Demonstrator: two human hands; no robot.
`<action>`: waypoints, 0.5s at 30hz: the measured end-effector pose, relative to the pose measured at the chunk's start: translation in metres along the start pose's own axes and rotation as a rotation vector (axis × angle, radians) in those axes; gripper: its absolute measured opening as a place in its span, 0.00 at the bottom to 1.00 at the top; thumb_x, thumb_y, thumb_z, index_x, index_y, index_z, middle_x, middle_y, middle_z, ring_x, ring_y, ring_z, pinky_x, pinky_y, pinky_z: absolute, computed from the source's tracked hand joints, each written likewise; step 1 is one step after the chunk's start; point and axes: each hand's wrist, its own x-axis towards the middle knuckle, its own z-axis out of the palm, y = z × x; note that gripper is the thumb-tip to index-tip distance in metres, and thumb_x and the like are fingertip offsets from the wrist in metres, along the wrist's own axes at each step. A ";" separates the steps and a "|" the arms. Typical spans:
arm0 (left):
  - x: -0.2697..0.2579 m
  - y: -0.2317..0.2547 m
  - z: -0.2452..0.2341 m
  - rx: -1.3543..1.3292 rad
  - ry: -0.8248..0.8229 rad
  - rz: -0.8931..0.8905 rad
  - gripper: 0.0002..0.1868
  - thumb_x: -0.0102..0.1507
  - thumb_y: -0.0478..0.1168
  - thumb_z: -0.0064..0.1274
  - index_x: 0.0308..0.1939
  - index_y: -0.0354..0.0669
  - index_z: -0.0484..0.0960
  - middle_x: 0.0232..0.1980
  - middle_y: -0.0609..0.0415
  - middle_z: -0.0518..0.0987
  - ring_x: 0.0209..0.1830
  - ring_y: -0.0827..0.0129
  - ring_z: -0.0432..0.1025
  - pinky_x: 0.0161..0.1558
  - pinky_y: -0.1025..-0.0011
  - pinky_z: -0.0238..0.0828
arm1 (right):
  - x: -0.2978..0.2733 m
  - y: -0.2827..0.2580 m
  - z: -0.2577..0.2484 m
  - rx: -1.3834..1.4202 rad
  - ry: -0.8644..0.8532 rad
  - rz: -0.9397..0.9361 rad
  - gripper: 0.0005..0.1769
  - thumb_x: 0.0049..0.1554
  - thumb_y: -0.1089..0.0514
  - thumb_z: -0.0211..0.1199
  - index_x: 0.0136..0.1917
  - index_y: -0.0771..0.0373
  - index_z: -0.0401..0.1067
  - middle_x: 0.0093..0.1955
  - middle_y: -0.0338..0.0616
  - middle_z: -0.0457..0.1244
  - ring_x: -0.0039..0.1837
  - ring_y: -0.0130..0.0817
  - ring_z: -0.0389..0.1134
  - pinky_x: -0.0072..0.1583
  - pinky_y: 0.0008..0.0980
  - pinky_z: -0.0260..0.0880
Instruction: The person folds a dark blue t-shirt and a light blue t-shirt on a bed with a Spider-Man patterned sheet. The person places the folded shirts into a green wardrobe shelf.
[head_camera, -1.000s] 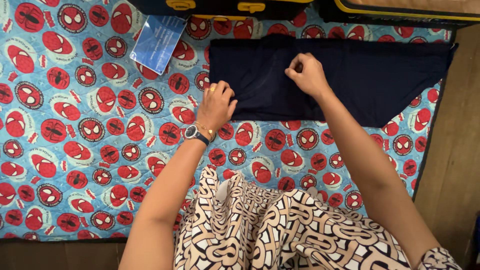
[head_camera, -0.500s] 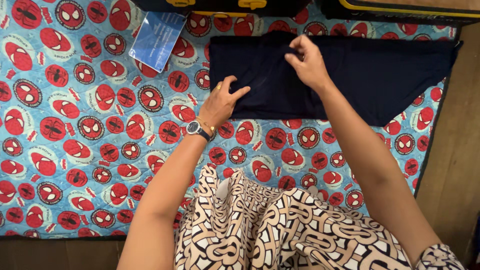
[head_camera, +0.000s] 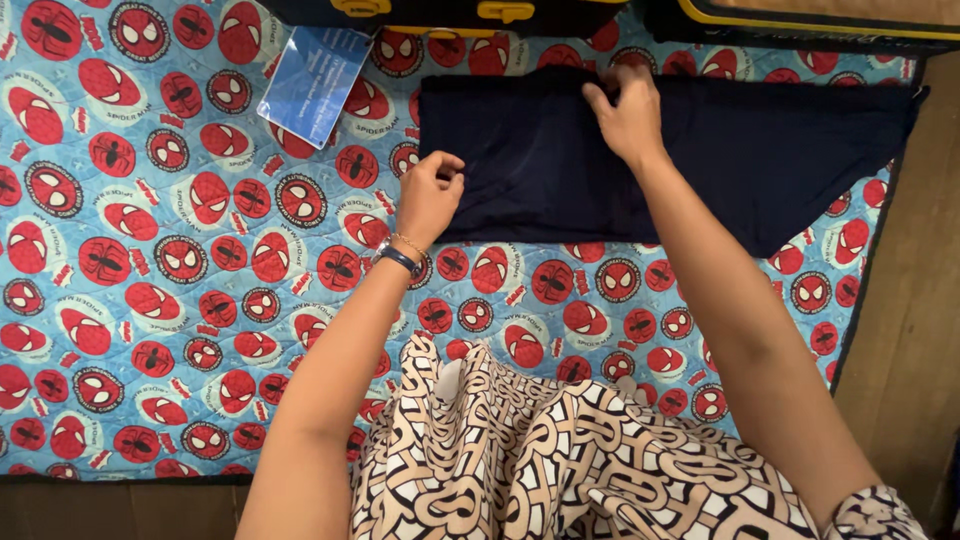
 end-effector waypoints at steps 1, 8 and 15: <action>-0.001 0.000 -0.001 -0.001 0.002 0.052 0.08 0.62 0.31 0.56 0.44 0.35 0.82 0.41 0.49 0.84 0.37 0.66 0.81 0.39 0.72 0.78 | 0.005 0.000 0.003 -0.016 0.007 -0.020 0.16 0.59 0.56 0.76 0.53 0.70 0.77 0.52 0.56 0.67 0.50 0.47 0.71 0.51 0.40 0.72; -0.007 0.003 -0.007 0.168 0.010 0.296 0.07 0.62 0.26 0.55 0.43 0.37 0.84 0.39 0.46 0.81 0.35 0.58 0.77 0.38 0.65 0.74 | 0.016 -0.027 -0.008 0.165 -0.173 -0.058 0.08 0.56 0.66 0.68 0.51 0.65 0.75 0.52 0.46 0.68 0.52 0.42 0.71 0.55 0.36 0.71; -0.009 0.002 -0.015 0.167 -0.027 0.271 0.07 0.64 0.28 0.52 0.46 0.36 0.81 0.42 0.45 0.81 0.36 0.58 0.79 0.39 0.65 0.75 | -0.053 -0.038 -0.069 -0.121 -0.132 -0.558 0.12 0.51 0.74 0.64 0.46 0.61 0.73 0.57 0.46 0.64 0.56 0.47 0.66 0.59 0.41 0.68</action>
